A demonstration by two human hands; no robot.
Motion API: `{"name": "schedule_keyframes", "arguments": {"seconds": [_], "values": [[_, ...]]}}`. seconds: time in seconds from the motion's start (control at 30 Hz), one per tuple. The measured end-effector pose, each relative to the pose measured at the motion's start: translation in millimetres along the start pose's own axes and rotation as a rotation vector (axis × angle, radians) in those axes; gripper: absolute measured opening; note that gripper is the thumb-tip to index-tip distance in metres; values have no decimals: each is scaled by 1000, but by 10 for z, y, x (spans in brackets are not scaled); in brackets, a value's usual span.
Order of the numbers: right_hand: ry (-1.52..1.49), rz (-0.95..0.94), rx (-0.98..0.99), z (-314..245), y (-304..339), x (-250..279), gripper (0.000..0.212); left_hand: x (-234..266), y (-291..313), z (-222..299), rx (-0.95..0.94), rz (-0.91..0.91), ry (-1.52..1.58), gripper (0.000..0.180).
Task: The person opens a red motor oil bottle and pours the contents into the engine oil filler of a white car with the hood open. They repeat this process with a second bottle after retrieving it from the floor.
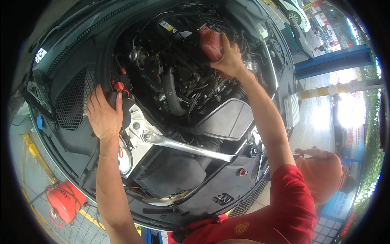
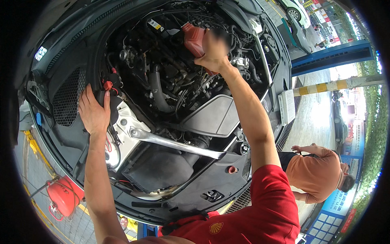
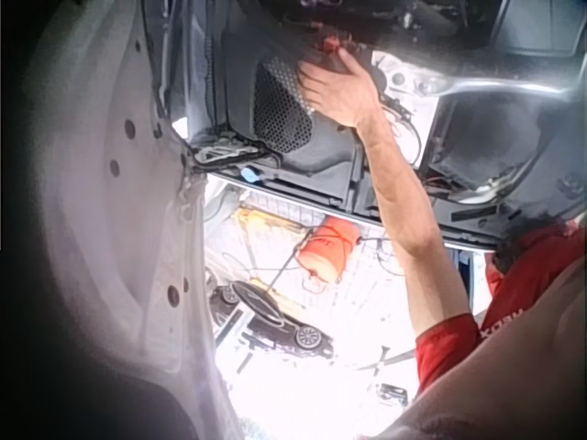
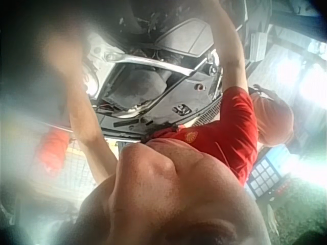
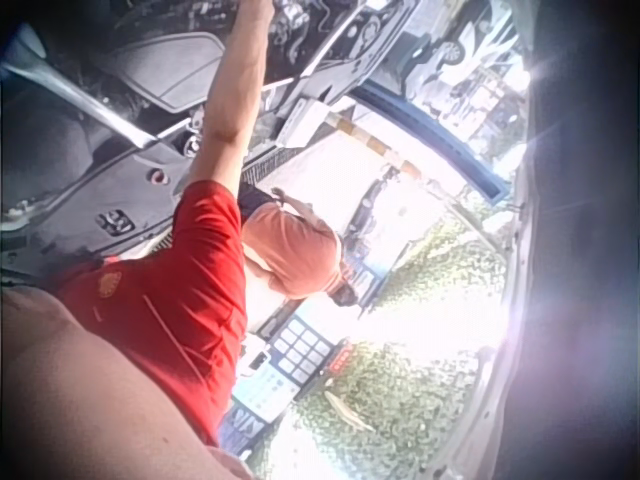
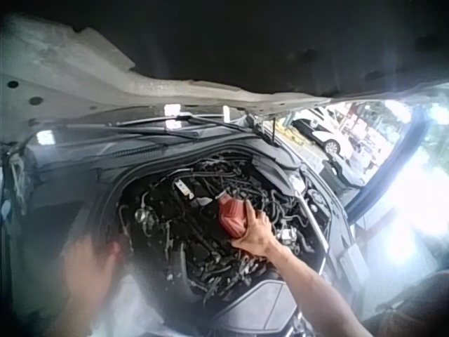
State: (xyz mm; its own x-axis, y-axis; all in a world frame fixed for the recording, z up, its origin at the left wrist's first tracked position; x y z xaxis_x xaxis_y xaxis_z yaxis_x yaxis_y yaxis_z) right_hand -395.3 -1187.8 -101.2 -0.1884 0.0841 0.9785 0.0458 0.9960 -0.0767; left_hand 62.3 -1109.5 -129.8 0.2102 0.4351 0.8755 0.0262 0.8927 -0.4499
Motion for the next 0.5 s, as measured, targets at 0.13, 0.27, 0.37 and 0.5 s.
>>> {"name": "schedule_keyframes", "arguments": {"seconds": [0.13, 0.27, 0.37, 0.5], "values": [[15, -3, 4, -52, -1, 47, 133, 6, 4, 4, -9, 5, -11, 71], [39, -30, -23, -57, -5, 38, 133, 7, 5, 5, -8, 7, -10, 71], [52, -20, -24, -63, -4, 50, 134, 14, 2, 6, -13, 15, 0, 70], [68, -29, -24, -69, -15, 57, 134, 5, 0, 2, -7, 5, -7, 70]]}}
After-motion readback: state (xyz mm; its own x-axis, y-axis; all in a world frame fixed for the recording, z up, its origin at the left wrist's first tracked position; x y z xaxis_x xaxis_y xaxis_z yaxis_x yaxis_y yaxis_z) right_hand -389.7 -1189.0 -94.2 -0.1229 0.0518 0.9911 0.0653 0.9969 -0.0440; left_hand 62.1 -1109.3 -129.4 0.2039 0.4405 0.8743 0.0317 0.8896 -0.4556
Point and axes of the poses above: each hand's wrist, its own y-axis away from the middle knuckle, its own x-axis out of the back of the hand, z = x × y, the point moved 8 cm from there along -y, towards the middle knuckle, and after that the axes turned 8 degrees about y, right-handed, at the moved point
